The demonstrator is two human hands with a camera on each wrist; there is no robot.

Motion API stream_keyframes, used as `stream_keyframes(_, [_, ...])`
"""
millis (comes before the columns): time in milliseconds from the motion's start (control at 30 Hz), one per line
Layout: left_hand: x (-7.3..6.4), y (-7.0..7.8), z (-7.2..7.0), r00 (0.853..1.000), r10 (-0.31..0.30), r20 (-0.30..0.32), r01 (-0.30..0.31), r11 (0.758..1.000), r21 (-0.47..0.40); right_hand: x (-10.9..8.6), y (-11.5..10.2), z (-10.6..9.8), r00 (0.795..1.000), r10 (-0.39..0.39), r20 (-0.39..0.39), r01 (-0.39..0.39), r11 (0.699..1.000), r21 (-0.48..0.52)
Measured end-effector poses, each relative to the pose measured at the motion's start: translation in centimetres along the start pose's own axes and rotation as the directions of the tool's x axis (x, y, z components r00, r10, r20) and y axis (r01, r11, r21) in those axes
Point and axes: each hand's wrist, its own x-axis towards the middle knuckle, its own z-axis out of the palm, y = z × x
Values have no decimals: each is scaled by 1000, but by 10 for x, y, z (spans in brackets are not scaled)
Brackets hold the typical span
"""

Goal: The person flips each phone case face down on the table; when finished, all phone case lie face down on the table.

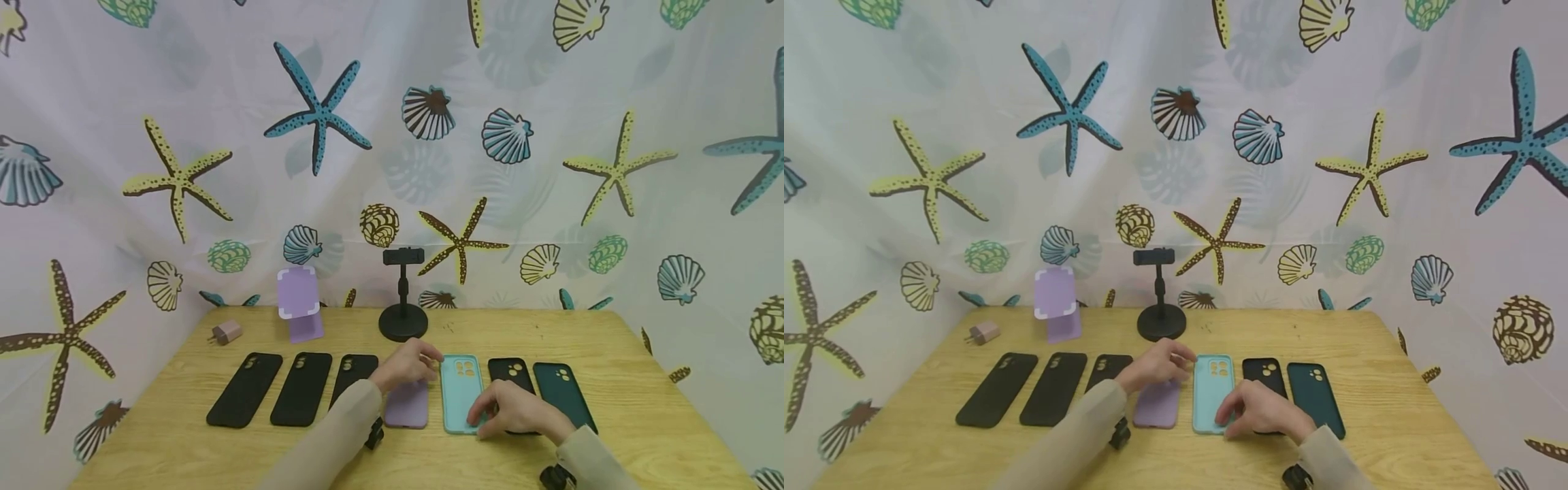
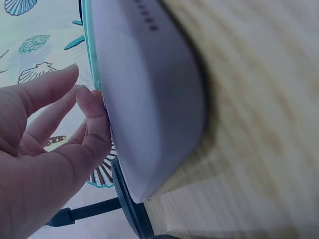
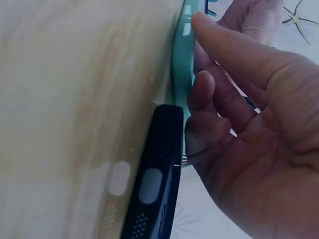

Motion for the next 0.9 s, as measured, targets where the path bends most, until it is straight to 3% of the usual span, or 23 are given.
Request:
stream_keyframes(333, [3, 1, 5, 999, 33, 10, -33, 997, 67, -1, -1, 3, 999, 34, -7, -34, 999, -3])
stream_keyframes(600, [4, 2, 5, 1000, 16, 0, -16, 996, 89, -2, -3, 5, 998, 62, -30, -63, 998, -22])
stream_keyframes(900, [3, 1, 3, 999, 31, -6, -31, 999, 16, -5, -4, 4, 994, 91, -67, -85, 993, 80])
